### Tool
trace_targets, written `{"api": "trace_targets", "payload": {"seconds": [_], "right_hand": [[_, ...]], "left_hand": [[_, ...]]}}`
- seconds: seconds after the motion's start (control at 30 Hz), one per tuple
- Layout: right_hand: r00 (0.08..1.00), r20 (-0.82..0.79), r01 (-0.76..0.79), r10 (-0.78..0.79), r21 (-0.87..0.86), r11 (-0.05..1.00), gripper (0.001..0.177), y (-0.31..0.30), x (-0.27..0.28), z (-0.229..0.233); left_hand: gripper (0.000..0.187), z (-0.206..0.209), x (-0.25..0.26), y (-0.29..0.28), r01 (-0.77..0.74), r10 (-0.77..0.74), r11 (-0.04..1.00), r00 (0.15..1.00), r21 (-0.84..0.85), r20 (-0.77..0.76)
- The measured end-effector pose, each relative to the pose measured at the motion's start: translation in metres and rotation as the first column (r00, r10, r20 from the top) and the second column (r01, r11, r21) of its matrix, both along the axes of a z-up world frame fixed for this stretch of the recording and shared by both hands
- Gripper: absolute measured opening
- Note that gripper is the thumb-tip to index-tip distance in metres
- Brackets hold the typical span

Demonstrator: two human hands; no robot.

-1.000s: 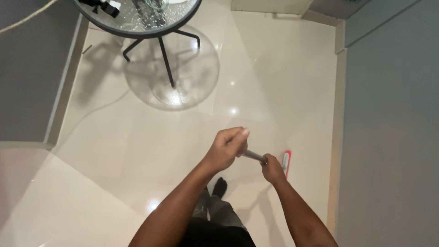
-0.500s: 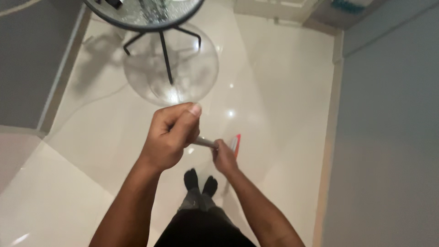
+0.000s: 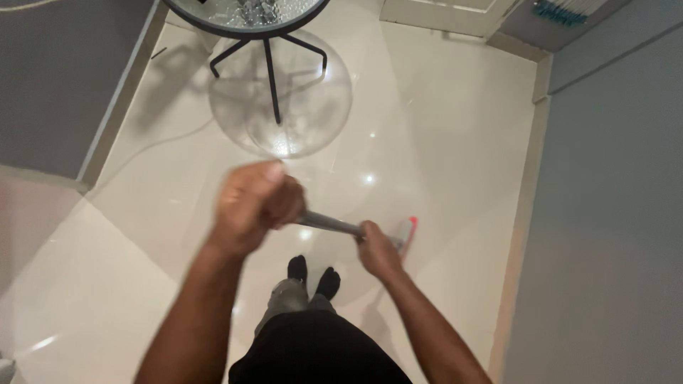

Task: The person mops the floor by hand using a mop, pushing it along the floor and near the wall.

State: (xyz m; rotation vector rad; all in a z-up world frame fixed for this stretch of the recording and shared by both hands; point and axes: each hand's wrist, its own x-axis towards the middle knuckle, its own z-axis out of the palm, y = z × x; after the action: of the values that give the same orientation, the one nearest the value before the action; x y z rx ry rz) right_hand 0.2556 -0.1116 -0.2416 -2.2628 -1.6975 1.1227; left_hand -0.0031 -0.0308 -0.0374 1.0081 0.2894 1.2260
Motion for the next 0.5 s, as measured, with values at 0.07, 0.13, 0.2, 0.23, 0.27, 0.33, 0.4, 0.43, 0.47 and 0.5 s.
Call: {"api": "trace_targets", "payload": {"seconds": [0.07, 0.13, 0.2, 0.23, 0.27, 0.33, 0.4, 0.43, 0.47, 0.5], "right_hand": [[1.0, -0.003, -0.006, 0.006, 0.024, 1.0, 0.015, -0.006, 0.041, -0.037], [0.999, -0.023, -0.033, 0.039, 0.201, 0.979, 0.011, -0.011, 0.083, -0.079], [0.999, -0.038, 0.023, -0.017, 0.171, 0.985, 0.012, -0.013, 0.113, -0.115], [0.996, -0.048, 0.076, -0.07, 0.137, 0.988, 0.013, -0.014, 0.121, -0.129], [0.996, -0.053, 0.084, -0.078, 0.14, 0.987, 0.013, -0.012, 0.123, -0.134], [0.987, -0.091, 0.141, -0.135, 0.063, 0.988, 0.009, -0.011, 0.122, -0.139], [0.985, -0.082, 0.16, -0.151, 0.11, 0.981, 0.011, -0.007, 0.103, -0.142], [0.985, -0.073, 0.169, -0.159, 0.165, 0.972, 0.013, -0.004, 0.09, -0.143], [0.984, -0.076, 0.171, -0.16, 0.165, 0.971, 0.013, 0.002, 0.075, -0.141], [0.99, -0.062, 0.136, -0.126, 0.2, 0.97, 0.015, 0.008, 0.061, -0.138]], "left_hand": [[0.041, -0.029, 0.026, 0.004, 0.044, -0.062, 0.99, 0.989, -0.132, -0.133], [0.038, -0.049, 0.059, 0.002, 0.048, -0.081, 0.978, 0.984, -0.203, -0.158], [0.032, -0.056, 0.087, 0.003, 0.083, -0.13, 0.965, 0.975, -0.25, -0.178], [0.028, -0.057, 0.1, 0.0, 0.056, -0.115, 0.965, 0.968, -0.254, -0.222], [0.028, -0.054, 0.108, -0.002, 0.034, -0.104, 0.967, 0.958, -0.254, -0.268], [0.028, -0.046, 0.112, 0.001, 0.015, -0.083, 0.979, 0.941, -0.204, -0.328], [0.028, -0.039, 0.103, 0.006, -0.004, -0.059, 0.987, 0.923, -0.161, -0.381], [0.027, -0.035, 0.094, 0.013, 0.016, -0.09, 0.978, 0.93, -0.206, -0.356], [0.026, -0.031, 0.083, 0.021, 0.034, -0.117, 0.969, 0.936, -0.244, -0.332], [0.026, -0.025, 0.07, 0.028, 0.034, -0.117, 0.969, 0.935, -0.243, -0.335]]}}
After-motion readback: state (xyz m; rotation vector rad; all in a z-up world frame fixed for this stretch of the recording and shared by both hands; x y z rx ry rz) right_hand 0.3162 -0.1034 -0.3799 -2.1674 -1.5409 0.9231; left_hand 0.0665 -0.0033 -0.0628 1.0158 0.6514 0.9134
